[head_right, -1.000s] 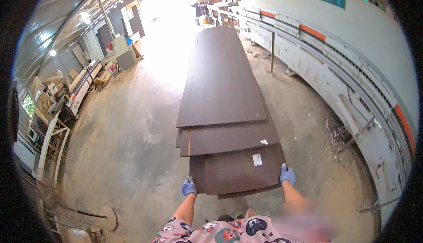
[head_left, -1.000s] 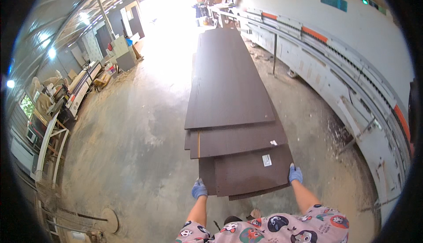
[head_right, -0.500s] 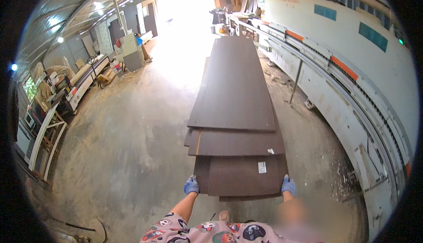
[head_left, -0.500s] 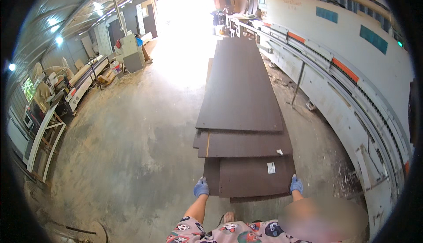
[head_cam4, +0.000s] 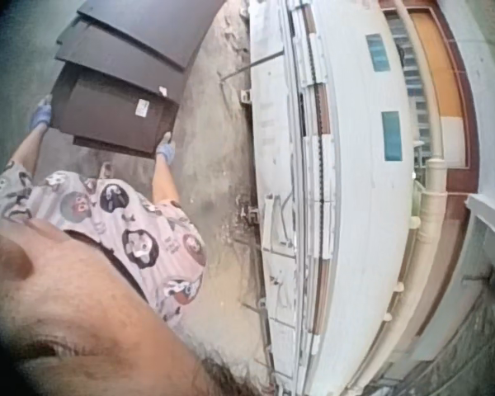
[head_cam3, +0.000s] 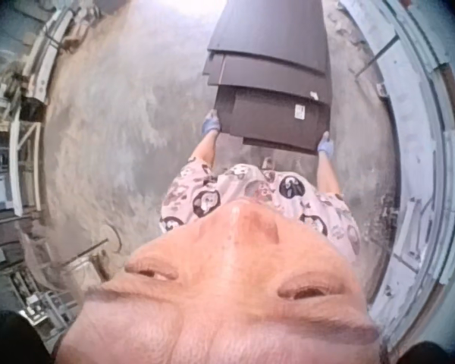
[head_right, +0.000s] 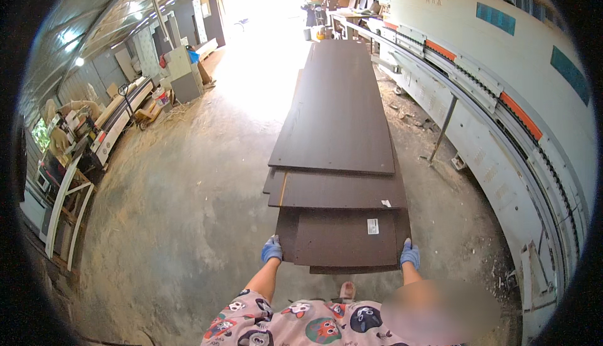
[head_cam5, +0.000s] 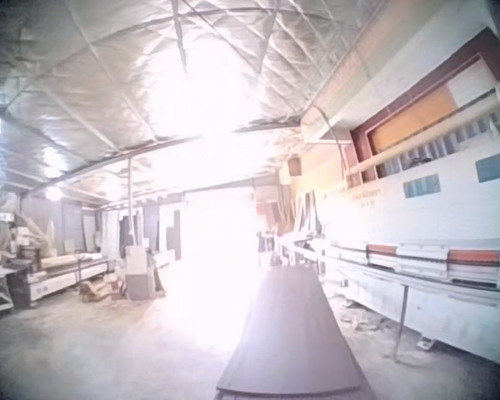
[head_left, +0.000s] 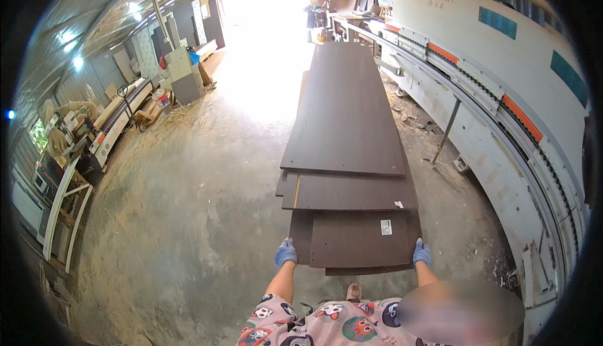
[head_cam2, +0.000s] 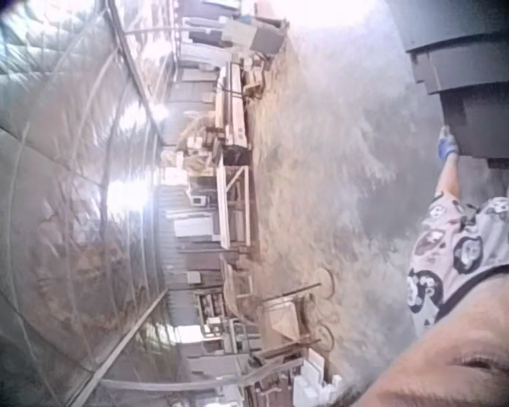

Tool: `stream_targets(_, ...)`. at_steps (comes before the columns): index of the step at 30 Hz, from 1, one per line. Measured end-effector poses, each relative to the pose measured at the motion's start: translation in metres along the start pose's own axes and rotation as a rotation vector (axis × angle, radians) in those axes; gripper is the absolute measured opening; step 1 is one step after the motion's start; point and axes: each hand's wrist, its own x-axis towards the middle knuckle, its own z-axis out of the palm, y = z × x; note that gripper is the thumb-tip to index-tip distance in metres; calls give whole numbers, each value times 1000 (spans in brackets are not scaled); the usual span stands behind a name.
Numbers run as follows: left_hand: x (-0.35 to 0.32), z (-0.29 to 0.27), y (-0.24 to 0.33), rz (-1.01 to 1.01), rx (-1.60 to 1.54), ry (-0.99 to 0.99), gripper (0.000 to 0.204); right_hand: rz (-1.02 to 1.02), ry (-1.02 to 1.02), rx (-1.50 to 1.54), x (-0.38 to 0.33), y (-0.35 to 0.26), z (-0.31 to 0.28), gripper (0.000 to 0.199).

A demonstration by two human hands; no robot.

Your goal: The person picks up large flat panels from a stack and places them one by one onto a nearby workbench. The person handles each panel with gloved hands, moving them from the floor to the bench in a repetitive sequence.

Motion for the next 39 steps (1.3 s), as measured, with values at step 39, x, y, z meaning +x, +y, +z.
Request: stream_targets(39,540,161,303,253,-111,-525,59,-15,64,132,439,-448,176,67)
